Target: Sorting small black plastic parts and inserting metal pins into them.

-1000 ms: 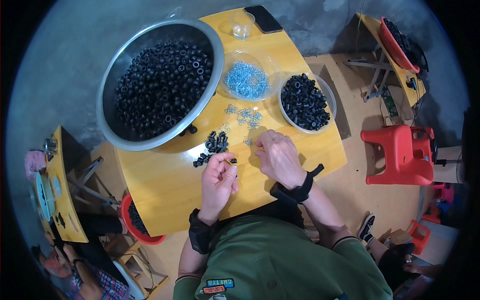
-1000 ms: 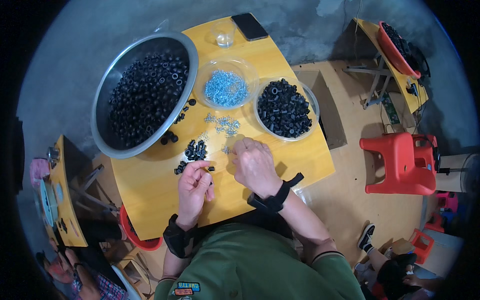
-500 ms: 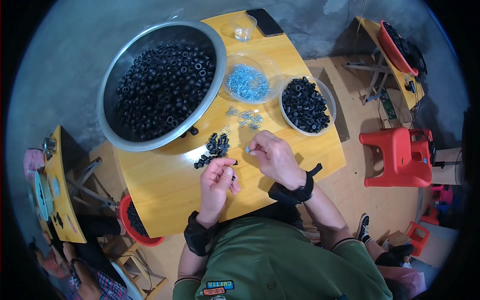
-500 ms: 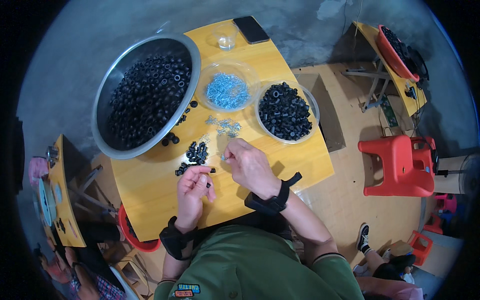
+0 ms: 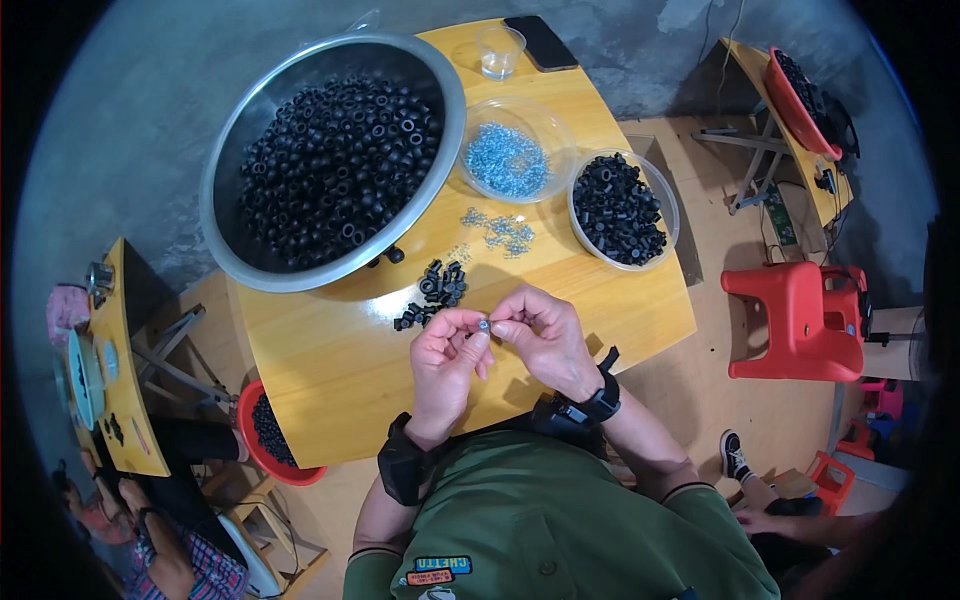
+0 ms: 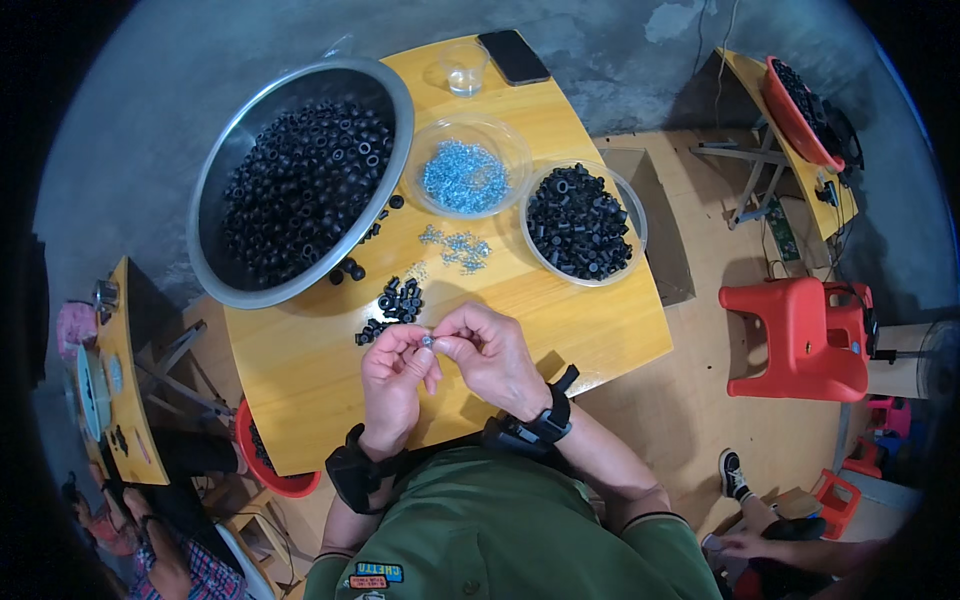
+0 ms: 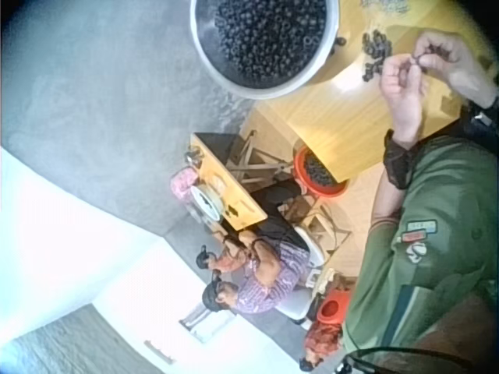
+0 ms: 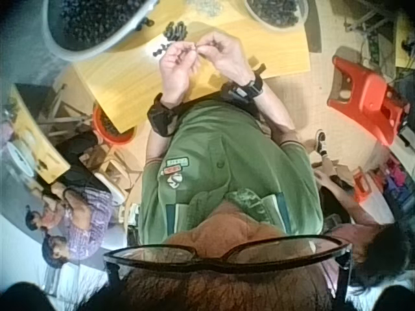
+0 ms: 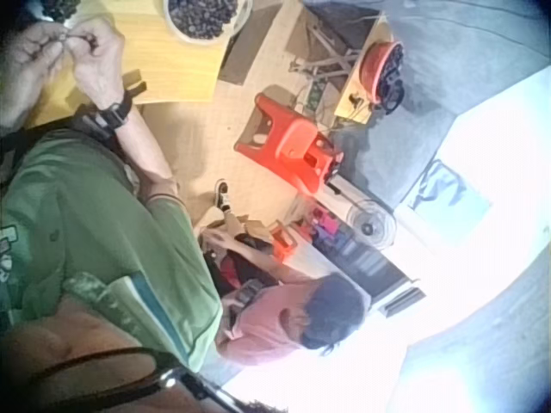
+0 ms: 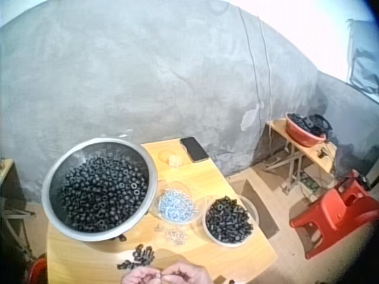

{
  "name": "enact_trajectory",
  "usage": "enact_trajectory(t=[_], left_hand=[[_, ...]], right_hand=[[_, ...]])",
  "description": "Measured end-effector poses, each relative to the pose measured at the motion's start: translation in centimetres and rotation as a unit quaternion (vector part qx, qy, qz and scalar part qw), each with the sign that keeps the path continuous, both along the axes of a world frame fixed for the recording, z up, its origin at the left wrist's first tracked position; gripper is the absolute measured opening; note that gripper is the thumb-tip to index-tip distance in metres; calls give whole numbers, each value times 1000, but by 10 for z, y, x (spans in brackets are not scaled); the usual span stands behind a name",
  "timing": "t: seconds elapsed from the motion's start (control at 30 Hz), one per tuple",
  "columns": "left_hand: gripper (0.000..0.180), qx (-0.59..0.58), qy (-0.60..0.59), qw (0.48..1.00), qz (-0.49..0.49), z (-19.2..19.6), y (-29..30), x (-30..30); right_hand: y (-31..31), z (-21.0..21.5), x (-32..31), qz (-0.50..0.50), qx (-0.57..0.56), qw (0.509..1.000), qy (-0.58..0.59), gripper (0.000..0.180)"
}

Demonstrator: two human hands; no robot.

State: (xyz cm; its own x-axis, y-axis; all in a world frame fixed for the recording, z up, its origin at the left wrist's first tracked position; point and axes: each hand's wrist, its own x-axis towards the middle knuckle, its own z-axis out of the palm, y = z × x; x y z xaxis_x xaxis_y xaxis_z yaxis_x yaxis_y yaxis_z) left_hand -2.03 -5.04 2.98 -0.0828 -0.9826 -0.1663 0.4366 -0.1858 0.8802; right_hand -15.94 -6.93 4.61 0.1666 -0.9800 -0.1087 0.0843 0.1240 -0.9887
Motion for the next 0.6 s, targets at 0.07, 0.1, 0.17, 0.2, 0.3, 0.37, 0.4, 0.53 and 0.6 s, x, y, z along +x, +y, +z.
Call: enact_trajectory(t=[0.07,0.1,0.17,0.2,0.3,0.37,0.4,0.53,0.6], left_hand=[[8,-1,-17,1000,-6,0,1,-1],[8,0,-17,1000,-7,-1,2,0],[9,11,0,1000,-15,-5,3,2],[9,11,-1,1000,-15,-5,3,1],[11,31,0,999,-10,-3,3,0],[13,29,-3,999,-14,-3,3,-1],[13,29,-4,999,-15,-2,3,-2],[11,19,-27,999,8,9,2,-6],[10,11,-44,999,14,9,2,-5]], right_hand=[[2,-3,1,-7,-1,1000,-25,7],[3,-4,2,-12,-1,999,-51,8],[2,2,0,-10,-54,998,5,8],[2,4,-2,-7,-107,992,62,8],[0,6,-4,-8,-211,969,130,9],[1,8,-3,-13,-209,969,128,9],[2,8,-3,-18,-207,970,126,9],[1,5,-2,-23,-230,966,112,10],[2,7,-2,-32,-197,976,85,11]])
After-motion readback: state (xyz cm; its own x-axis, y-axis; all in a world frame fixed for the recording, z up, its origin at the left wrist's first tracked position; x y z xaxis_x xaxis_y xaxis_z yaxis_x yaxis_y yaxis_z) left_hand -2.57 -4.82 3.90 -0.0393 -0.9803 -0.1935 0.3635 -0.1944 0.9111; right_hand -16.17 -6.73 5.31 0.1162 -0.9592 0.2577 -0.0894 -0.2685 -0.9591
